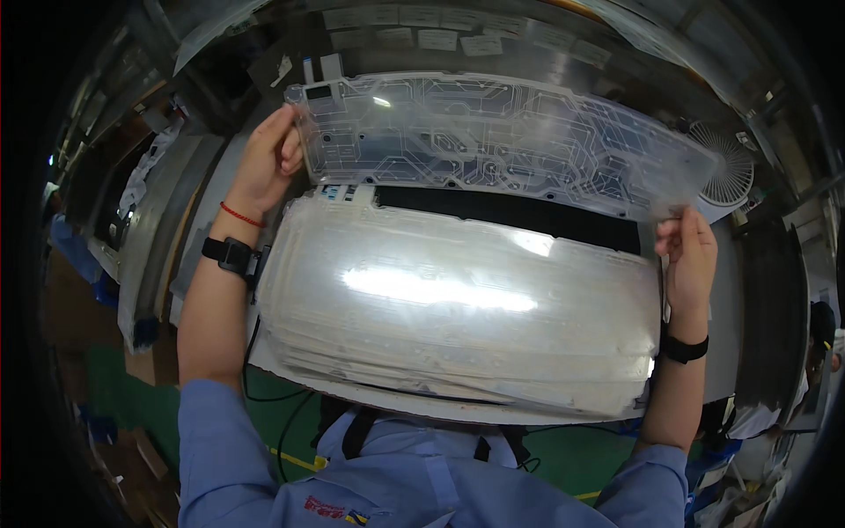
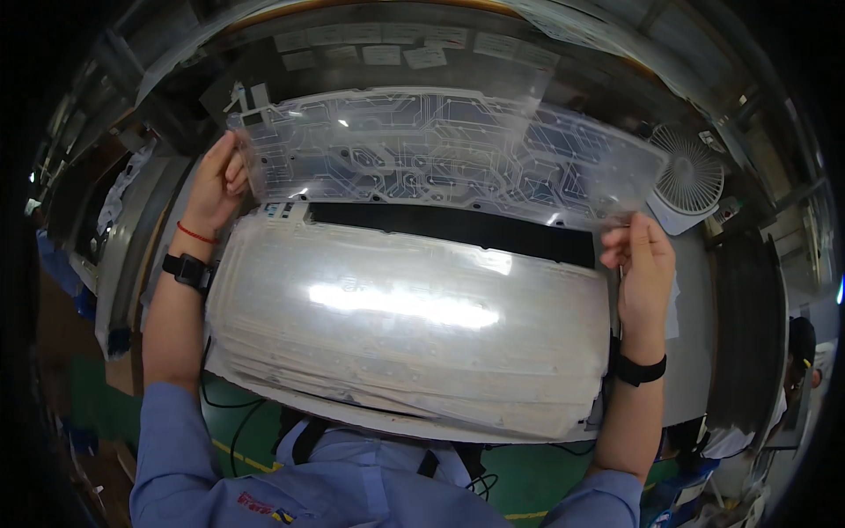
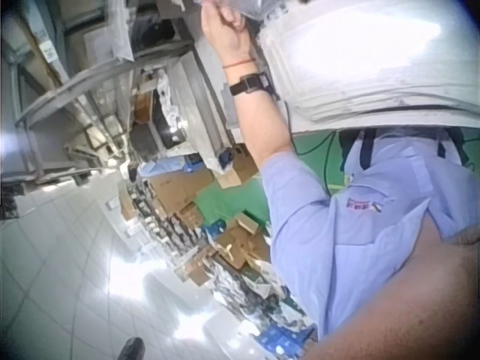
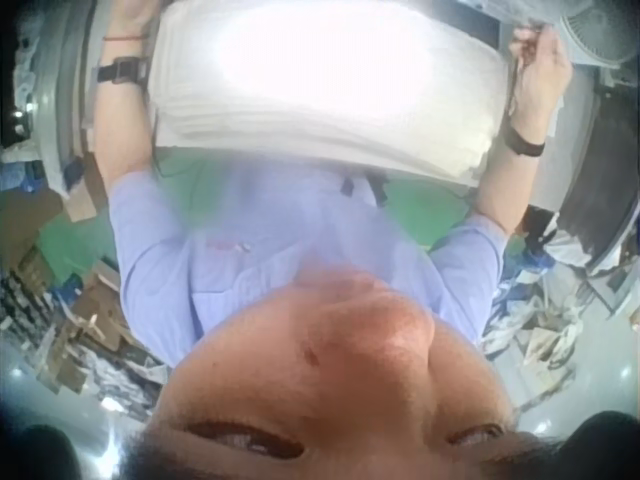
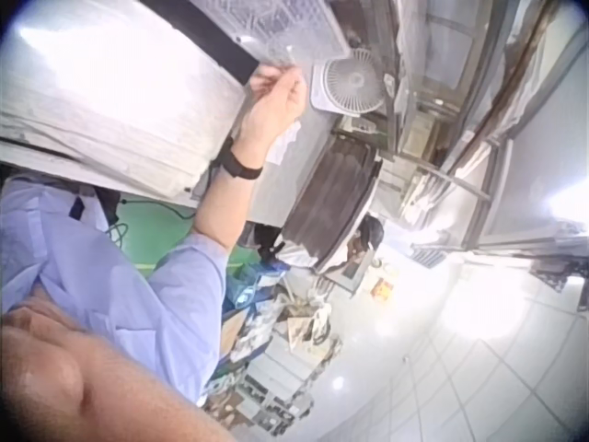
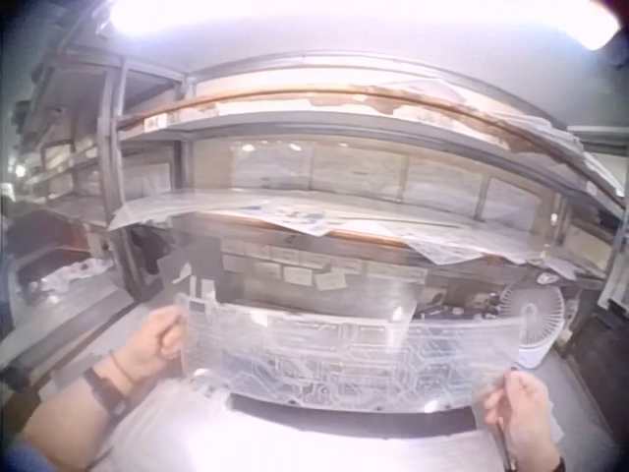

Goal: Sorting and inspecting transparent keyboard circuit membranes at a workstation.

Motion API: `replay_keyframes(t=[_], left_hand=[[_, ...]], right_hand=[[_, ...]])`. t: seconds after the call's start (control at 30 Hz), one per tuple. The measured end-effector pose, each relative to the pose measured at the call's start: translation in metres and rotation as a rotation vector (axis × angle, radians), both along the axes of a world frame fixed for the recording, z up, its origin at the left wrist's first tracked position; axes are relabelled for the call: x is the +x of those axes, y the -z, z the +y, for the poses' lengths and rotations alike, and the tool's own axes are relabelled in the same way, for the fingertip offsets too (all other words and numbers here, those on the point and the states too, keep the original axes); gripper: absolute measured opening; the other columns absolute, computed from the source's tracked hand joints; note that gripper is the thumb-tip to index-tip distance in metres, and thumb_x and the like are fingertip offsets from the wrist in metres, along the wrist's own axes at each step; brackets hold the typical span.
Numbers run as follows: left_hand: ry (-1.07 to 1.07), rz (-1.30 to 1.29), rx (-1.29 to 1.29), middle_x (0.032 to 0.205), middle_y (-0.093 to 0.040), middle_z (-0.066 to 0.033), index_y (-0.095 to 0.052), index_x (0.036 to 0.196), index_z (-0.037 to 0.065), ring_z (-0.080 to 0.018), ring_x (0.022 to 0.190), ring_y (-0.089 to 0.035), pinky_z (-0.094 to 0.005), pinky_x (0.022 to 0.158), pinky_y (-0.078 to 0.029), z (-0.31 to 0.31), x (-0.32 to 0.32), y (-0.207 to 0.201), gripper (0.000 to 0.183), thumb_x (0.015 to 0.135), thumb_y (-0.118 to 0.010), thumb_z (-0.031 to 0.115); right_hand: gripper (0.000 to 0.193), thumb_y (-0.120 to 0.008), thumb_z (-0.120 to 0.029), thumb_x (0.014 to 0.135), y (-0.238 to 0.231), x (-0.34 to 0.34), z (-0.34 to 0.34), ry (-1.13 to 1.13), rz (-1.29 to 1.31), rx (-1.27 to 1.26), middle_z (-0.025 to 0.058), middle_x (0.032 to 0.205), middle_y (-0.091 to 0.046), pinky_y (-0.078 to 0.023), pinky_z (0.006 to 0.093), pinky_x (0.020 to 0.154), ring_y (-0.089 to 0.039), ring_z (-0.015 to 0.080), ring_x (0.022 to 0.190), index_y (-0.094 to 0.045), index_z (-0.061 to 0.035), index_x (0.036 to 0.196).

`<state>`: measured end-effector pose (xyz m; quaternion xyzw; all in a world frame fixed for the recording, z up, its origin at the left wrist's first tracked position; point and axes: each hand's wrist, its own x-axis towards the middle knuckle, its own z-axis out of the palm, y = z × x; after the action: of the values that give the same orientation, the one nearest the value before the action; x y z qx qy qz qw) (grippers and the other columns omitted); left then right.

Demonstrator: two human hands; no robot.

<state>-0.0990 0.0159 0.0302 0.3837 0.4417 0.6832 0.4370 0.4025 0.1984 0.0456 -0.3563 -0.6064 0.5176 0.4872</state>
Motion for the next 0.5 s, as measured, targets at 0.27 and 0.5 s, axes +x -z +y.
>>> replay_keyframes(t=[0.27,0.5], left_hand=[[-0.097,0.168,-0.161,0.085,-0.063,0.0011,-0.060,0.111,0.006,-0.0048,0.064,-0.051,-0.0167,0.057,-0.040,0.006,0.019,-0.003,0.024,0.098,-0.052,0.025],[0.014,0.250,-0.308,0.087,-0.063,0.0004,-0.054,0.120,0.005,-0.0012,0.061,-0.046,-0.0140,0.054,-0.038,0.005,0.014,-0.002,0.028,0.096,-0.055,0.018]], right_hand=[[0.021,-0.056,-0.013,0.096,-0.001,-0.005,0.000,-0.011,0.006,0.054,0.0011,0.086,-0.064,-0.041,0.0174,0.062,-0.055,0.0041,0.072,-0.058,0.0007,0.112],[0.030,-0.056,-0.007,0.094,0.003,-0.002,0.003,-0.001,-0.045,0.065,-0.0003,0.093,-0.063,-0.040,0.0170,0.063,-0.053,0.0028,0.075,-0.054,0.0013,0.123]])
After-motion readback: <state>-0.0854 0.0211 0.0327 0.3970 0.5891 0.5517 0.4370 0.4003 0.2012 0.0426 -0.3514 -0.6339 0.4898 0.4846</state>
